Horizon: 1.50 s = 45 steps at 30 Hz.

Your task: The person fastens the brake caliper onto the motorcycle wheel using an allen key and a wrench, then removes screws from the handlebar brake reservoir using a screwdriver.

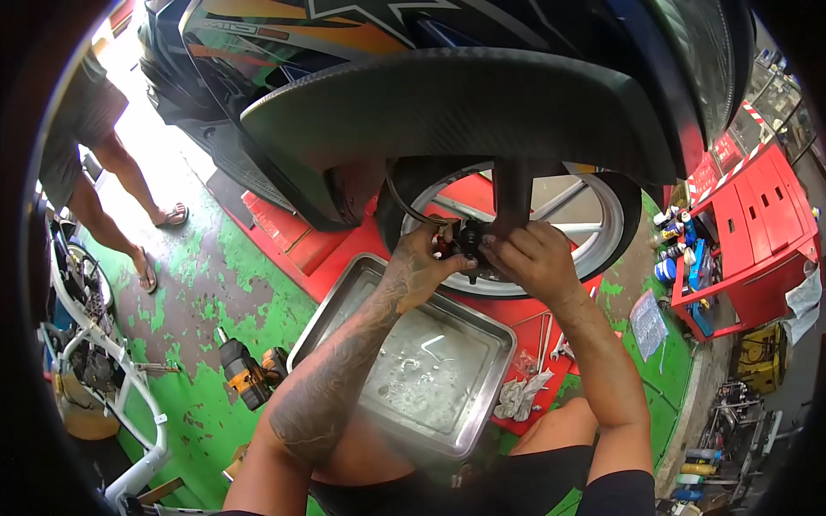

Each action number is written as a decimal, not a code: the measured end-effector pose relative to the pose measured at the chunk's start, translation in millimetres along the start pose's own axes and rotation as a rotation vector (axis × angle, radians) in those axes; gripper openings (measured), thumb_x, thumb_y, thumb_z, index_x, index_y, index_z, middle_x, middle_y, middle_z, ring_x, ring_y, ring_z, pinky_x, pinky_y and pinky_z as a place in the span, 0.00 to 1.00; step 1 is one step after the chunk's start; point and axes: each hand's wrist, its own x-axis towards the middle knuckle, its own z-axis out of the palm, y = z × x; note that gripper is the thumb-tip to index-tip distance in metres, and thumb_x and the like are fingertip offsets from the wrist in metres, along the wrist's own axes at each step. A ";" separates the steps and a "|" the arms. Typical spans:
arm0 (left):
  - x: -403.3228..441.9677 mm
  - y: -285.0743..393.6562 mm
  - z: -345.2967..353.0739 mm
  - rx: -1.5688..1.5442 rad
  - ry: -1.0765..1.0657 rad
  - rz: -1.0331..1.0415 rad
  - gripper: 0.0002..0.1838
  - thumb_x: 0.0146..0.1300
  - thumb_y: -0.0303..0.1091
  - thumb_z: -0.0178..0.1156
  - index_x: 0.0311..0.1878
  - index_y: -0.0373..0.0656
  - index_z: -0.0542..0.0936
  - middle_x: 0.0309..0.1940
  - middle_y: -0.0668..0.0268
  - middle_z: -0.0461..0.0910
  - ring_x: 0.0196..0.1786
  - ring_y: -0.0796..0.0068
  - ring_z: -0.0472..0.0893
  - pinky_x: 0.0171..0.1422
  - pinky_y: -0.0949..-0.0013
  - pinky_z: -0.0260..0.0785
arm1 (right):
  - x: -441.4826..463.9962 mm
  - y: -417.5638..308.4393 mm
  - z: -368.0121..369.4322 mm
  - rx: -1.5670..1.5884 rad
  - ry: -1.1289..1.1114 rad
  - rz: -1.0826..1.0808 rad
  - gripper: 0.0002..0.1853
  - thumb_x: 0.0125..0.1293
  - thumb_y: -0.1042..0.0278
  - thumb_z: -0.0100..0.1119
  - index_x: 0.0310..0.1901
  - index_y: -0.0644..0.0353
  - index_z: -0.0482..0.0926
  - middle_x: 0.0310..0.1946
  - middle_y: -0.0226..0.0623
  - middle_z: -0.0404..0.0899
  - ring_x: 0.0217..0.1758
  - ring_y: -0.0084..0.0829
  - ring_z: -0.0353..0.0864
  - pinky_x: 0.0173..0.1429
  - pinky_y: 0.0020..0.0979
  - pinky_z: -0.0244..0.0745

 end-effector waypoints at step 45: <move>-27.4 0.2 15.8 0.005 0.040 -0.004 0.46 0.59 0.42 0.79 0.76 0.36 0.67 0.67 0.48 0.76 0.65 0.58 0.79 0.65 0.63 0.76 | -321.4 -182.3 -83.1 0.660 -0.613 1.513 0.14 0.61 0.75 0.74 0.49 0.63 0.85 0.42 0.44 0.87 0.43 0.41 0.89 0.48 0.38 0.84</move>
